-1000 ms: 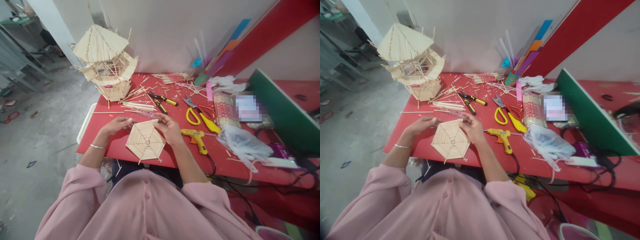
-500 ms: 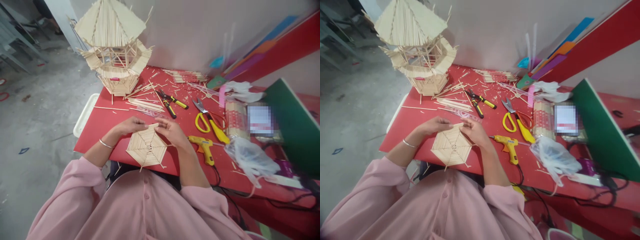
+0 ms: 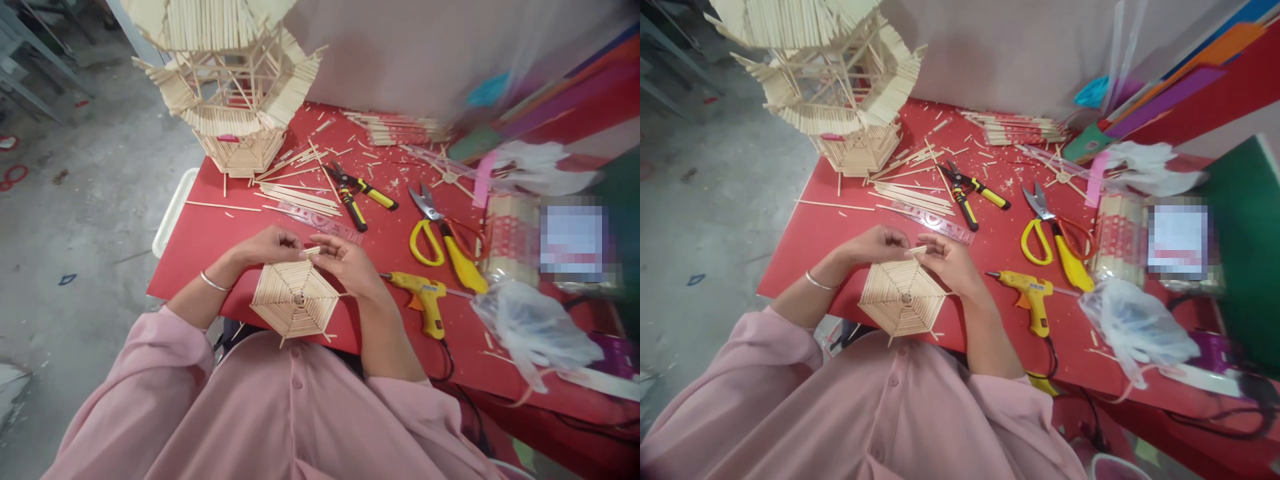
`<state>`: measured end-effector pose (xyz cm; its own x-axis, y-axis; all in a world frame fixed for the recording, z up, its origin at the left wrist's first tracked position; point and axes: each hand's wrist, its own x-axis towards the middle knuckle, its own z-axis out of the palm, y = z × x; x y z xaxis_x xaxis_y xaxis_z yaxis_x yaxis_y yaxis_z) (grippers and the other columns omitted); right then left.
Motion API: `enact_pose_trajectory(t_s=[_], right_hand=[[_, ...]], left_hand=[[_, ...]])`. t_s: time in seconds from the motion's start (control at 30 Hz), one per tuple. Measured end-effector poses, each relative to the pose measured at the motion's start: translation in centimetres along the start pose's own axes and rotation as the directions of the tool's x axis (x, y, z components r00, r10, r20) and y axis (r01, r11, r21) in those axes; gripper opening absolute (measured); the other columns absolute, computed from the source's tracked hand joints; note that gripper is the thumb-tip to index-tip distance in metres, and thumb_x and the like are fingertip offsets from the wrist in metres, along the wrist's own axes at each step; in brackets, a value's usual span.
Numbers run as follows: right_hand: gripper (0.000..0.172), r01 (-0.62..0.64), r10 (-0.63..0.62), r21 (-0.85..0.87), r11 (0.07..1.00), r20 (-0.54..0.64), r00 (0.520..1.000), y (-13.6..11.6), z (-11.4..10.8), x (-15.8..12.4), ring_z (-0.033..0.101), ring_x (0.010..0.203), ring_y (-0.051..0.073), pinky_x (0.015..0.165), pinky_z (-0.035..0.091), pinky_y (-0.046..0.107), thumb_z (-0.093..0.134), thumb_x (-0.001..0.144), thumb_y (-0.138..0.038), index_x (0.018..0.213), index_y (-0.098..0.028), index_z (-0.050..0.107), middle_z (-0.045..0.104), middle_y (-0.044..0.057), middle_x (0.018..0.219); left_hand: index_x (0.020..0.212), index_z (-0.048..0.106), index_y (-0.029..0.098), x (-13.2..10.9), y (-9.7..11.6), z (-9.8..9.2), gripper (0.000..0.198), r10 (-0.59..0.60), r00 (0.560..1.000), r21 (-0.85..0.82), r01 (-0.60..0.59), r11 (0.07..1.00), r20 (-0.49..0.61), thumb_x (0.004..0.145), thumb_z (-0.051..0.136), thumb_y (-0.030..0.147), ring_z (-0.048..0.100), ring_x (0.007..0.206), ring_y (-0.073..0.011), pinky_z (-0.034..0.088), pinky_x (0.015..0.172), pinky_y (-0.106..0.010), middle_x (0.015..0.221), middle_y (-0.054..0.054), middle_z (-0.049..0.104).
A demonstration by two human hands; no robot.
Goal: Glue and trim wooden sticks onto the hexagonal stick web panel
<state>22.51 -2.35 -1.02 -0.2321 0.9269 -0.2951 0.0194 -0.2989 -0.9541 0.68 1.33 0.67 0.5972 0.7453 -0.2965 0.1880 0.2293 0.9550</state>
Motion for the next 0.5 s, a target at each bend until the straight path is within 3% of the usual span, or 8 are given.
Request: enact_pose_trajectory(t_s=[0.17, 0.3, 0.5], right_hand=[[0.046, -0.022, 0.022, 0.026, 0.999, -0.012, 1.0, 0.0, 0.1, -0.1, 0.072, 0.09, 0.019, 0.083, 0.061, 0.037, 0.095, 0.065, -0.04, 0.107, -0.027, 0.08, 0.079, 0.003, 0.097], [0.045, -0.109, 0.104, 0.093, 0.99, 0.063, 0.993, 0.1, 0.1, -0.1, 0.073, 0.085, 0.019, 0.084, 0.061, 0.039, 0.095, 0.065, -0.046, 0.102, -0.024, 0.08, 0.08, 0.004, 0.095], [0.04, -0.209, 0.203, 0.071, 0.975, 0.08, 0.976, -0.6, 0.2, -0.3, 0.068, 0.071, 0.015, 0.071, 0.058, 0.031, 0.099, 0.057, -0.046, 0.082, -0.023, 0.078, 0.077, 0.001, 0.078]], left_hand=[[0.07, 0.072, 0.015, 0.7, 0.0, -0.3, 0.032, -0.037, 0.996, -0.033, 0.04, 0.999, 0.084, 0.077, 0.086, 0.043, 0.043, 0.049, -0.0064, 0.029, 0.047, -0.022, 0.057, 0.002, 0.056], [0.073, 0.072, 0.014, 0.9, 0.3, -0.5, 0.033, -0.018, 0.991, -0.048, 0.024, 0.999, 0.13, 0.078, 0.084, 0.045, 0.045, 0.05, -0.0064, 0.031, 0.048, -0.021, 0.059, 0.002, 0.057], [0.074, 0.068, 0.014, 1.7, 0.4, -1.0, 0.035, -0.013, 0.98, 0.129, -0.013, 0.992, 0.197, 0.08, 0.082, 0.045, 0.043, 0.051, -0.0061, 0.03, 0.047, -0.02, 0.059, 0.004, 0.053]])
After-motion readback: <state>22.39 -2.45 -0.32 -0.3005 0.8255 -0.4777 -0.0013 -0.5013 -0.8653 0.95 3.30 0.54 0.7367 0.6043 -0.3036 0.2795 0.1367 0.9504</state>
